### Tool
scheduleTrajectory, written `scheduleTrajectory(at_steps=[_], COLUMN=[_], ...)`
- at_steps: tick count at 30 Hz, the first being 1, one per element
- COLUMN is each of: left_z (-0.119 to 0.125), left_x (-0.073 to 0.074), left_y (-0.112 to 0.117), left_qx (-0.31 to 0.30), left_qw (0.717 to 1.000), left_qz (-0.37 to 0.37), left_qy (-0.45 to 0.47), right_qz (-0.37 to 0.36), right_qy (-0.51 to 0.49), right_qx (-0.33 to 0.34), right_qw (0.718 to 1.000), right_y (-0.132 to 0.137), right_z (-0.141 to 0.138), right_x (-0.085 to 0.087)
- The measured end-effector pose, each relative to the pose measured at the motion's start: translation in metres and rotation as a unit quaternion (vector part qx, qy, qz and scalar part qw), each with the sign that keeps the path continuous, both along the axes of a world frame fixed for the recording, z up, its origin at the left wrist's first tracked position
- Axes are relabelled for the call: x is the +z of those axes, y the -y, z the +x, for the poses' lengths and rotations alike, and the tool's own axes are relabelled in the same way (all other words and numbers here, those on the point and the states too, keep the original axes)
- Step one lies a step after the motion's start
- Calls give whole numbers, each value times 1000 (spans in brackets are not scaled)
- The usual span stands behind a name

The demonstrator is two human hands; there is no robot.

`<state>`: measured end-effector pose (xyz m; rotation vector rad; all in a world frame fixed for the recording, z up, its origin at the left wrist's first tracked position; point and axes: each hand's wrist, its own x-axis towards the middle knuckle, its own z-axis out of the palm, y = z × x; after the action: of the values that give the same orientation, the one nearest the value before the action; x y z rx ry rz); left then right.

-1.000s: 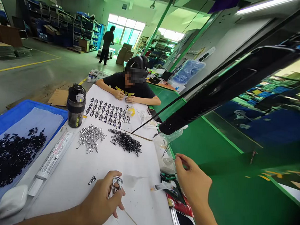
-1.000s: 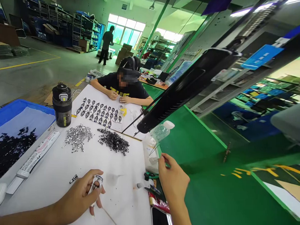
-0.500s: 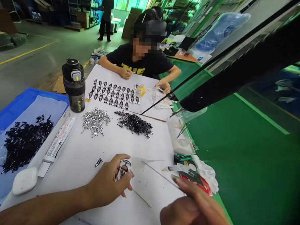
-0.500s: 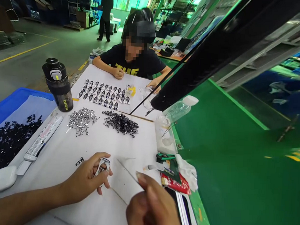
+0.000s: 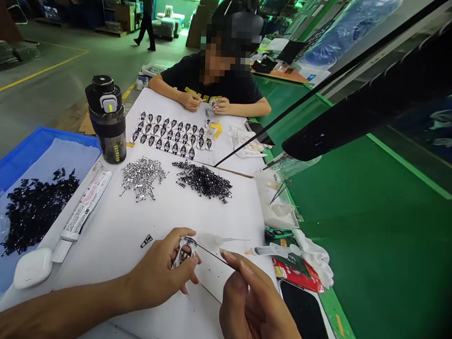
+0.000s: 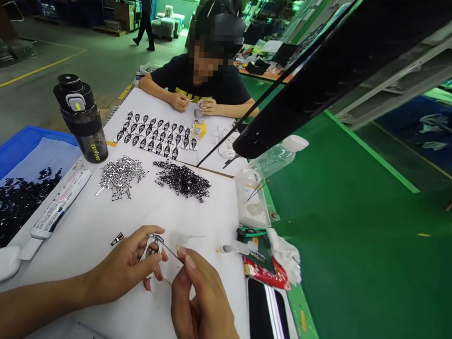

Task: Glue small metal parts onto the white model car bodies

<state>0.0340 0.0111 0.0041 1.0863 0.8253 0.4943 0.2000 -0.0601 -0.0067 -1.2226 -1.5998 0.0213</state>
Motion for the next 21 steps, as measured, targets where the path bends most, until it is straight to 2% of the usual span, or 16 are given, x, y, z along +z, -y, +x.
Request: scheduleTrajectory(at_steps=[4,13,21], left_z=[-1,-2,0], left_x=[-1,-1,-2], left_y=[1,2,2], left_qx=[3,1,5], left_qw=[1000,1000,1000], left_qz=[-3,-1,-12], left_qy=[5,8,9], right_qz=[-2,-8,-2], right_qy=[-14,9,43], right_qx=[-10,-22,-70], right_qw=[1000,1000,997], right_y=[-1,-3,-5], right_z=[-2,-3,-1], right_x=[-2,5,14])
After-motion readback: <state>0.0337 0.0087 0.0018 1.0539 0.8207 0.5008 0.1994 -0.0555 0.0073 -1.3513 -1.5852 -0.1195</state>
